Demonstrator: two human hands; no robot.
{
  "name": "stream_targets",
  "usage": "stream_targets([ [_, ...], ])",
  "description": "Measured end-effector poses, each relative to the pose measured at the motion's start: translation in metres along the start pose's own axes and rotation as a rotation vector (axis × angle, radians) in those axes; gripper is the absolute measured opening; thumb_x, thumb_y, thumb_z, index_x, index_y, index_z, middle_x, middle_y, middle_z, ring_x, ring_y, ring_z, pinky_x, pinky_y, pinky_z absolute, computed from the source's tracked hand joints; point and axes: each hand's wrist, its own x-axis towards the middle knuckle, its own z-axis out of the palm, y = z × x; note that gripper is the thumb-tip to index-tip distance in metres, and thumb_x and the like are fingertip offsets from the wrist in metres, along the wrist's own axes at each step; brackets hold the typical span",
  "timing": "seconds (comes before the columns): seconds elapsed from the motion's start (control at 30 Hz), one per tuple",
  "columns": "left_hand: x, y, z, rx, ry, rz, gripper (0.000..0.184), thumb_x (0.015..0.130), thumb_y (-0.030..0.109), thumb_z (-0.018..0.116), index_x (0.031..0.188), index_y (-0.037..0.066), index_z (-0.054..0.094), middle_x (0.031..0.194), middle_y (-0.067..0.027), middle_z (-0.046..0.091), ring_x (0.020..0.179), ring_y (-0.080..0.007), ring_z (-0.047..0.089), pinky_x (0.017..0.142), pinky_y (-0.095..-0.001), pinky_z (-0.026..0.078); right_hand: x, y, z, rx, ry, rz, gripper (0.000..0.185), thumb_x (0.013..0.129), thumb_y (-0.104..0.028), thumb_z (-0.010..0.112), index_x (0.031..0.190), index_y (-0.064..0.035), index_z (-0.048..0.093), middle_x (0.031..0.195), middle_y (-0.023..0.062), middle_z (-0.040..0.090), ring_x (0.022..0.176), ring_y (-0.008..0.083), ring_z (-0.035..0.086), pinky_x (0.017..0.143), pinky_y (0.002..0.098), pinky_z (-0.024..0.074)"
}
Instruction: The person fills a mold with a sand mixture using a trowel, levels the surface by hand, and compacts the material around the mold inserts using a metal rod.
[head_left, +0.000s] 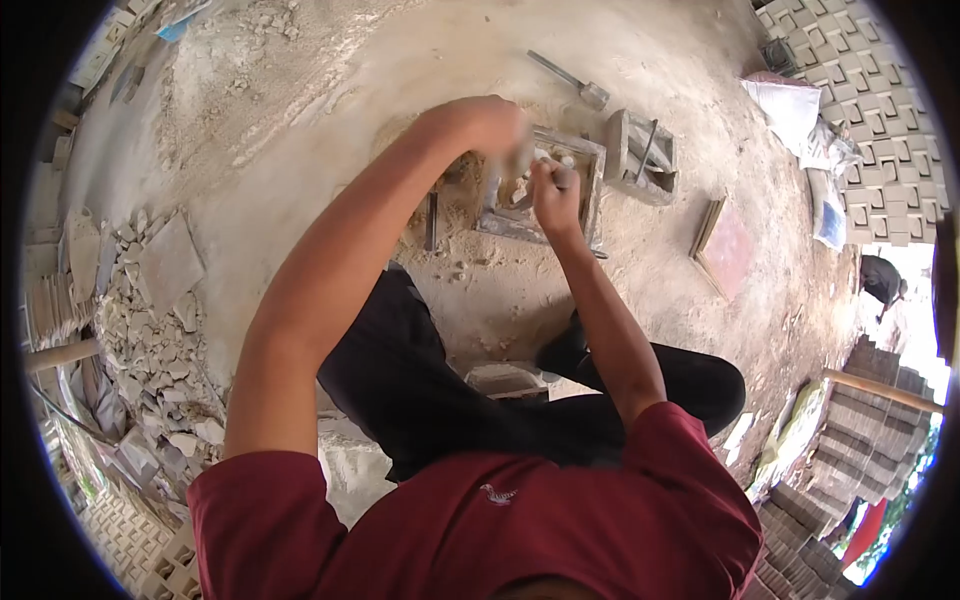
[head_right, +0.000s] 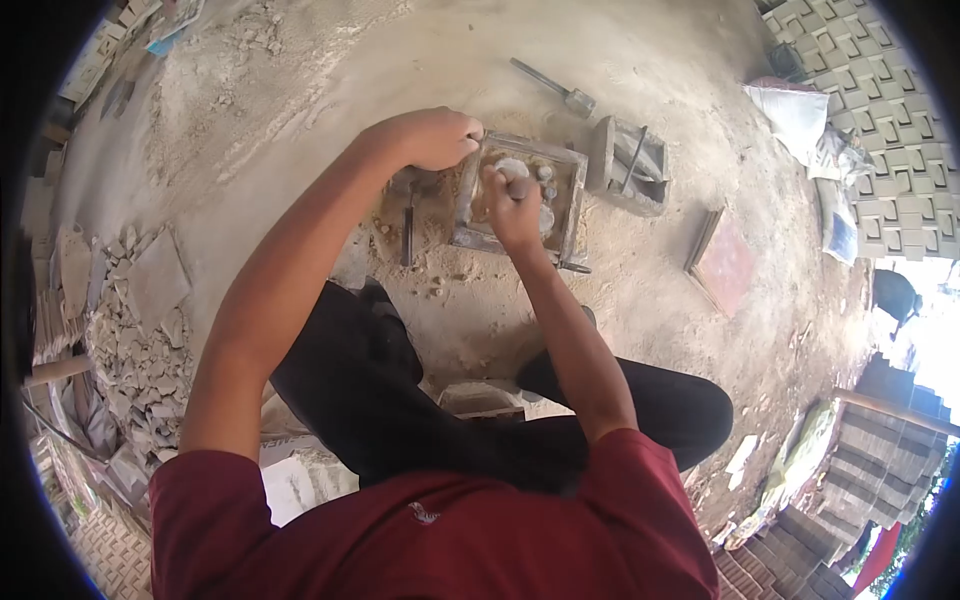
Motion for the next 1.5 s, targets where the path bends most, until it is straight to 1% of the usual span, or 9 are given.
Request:
stream_targets([
  [0.13,-0.008,0.000,-0.006,0.059,-0.025,-0.021,0.030,0.090,0.014,0.046,0.115,0.006,0.060,0.107,-0.0180,0.065,0.099,-0.0349,0.062,0.085,-0.0437,0.047,0.007,-0.020,-0.007,-0.170,-0.208,0.148,0.033,0.090,-0.014,0.051,0.059,-0.0017,0.048,0.056,-0.0031,0.044,0.054,0.0052,0.038,0.047,0.0278,0.0329],
  [0.4,-0.007,0.005,-0.012,0.088,-0.002,-0.151,0.036,0.087,0.008,0.043,0.118,0.010,0.059,0.111,-0.0174,0.065,0.103,-0.0342,0.061,0.088,-0.0431,0.048,0.017,-0.025,-0.015,0.040,0.037,0.050,0.035,0.091,-0.014,0.055,0.059,-0.0022,0.047,0.055,-0.0061,0.039,0.055,0.0031,0.034,0.047,0.0259,0.0295],
  [0.6,-0.002,0.002,-0.008,0.053,0.007,-0.124,0.036,0.084,0.006,0.043,0.116,0.010,0.061,0.110,-0.0175,0.065,0.104,-0.0346,0.061,0.088,-0.0435,0.048,0.008,-0.020,-0.012,-0.048,-0.035,0.125,0.036,0.091,-0.013,0.056,0.058,-0.0033,0.045,0.055,-0.0072,0.039,0.054,0.0031,0.033,0.046,0.0258,0.0271],
  [0.7,-0.002,0.004,-0.013,0.064,0.008,-0.161,0.035,0.084,0.007,0.044,0.114,0.010,0.062,0.111,-0.0177,0.065,0.104,-0.0352,0.061,0.089,-0.0464,0.046,0.009,0.009,-0.011,0.121,-0.072,-0.119,0.034,0.091,-0.012,0.054,0.058,-0.0039,0.049,0.056,-0.0072,0.042,0.054,0.0032,0.036,0.046,0.0257,0.0279],
  [0.8,-0.002,0.006,-0.015,0.051,0.103,-0.173,0.034,0.084,0.007,0.045,0.113,0.011,0.062,0.113,-0.0171,0.064,0.107,-0.0351,0.060,0.092,-0.0495,0.043,0.013,-0.008,-0.012,-0.034,-0.025,0.030,0.034,0.093,-0.013,0.052,0.060,-0.0030,0.053,0.056,-0.0066,0.044,0.053,0.0037,0.038,0.045,0.0260,0.0288],
  [0.93,-0.005,0.013,-0.004,0.045,-0.011,-0.128,0.031,0.089,0.013,0.045,0.115,0.012,0.061,0.112,-0.0149,0.065,0.110,-0.0339,0.059,0.097,-0.0514,0.039,0.005,0.002,-0.026,-0.130,-0.166,-0.023,0.030,0.091,-0.013,0.051,0.065,0.0012,0.056,0.054,-0.0038,0.042,0.054,0.0065,0.037,0.048,0.0282,0.0306],
  [1.1,-0.007,0.020,-0.001,0.057,-0.061,-0.097,0.031,0.092,0.021,0.046,0.120,0.013,0.059,0.114,-0.0140,0.064,0.110,-0.0335,0.058,0.099,-0.0515,0.037,0.008,-0.012,-0.033,0.174,0.099,0.059,0.030,0.087,-0.009,0.056,0.060,-0.0024,0.046,0.052,-0.0036,0.039,0.053,0.0048,0.034,0.046,0.0279,0.0290],
  [1.2,-0.013,0.017,0.004,0.033,-0.097,-0.093,0.033,0.093,0.025,0.047,0.121,0.013,0.058,0.114,-0.0137,0.064,0.110,-0.0335,0.058,0.099,-0.0496,0.037,0.000,0.009,-0.045,-0.105,0.078,-0.012,0.027,0.090,-0.008,0.052,0.063,-0.0050,0.050,0.053,-0.0062,0.041,0.053,0.0018,0.036,0.046,0.0244,0.0278],
  [1.5,-0.007,0.029,0.001,0.104,-0.089,-0.015,0.037,0.092,0.034,0.051,0.118,0.009,0.059,0.110,-0.0146,0.065,0.104,-0.0327,0.060,0.091,-0.0447,0.045,0.017,-0.032,-0.107,0.296,0.103,0.003,0.034,0.091,-0.006,0.044,0.056,-0.0073,0.044,0.051,-0.0033,0.039,0.046,0.0064,0.034,0.044,0.0246,0.0262],
])
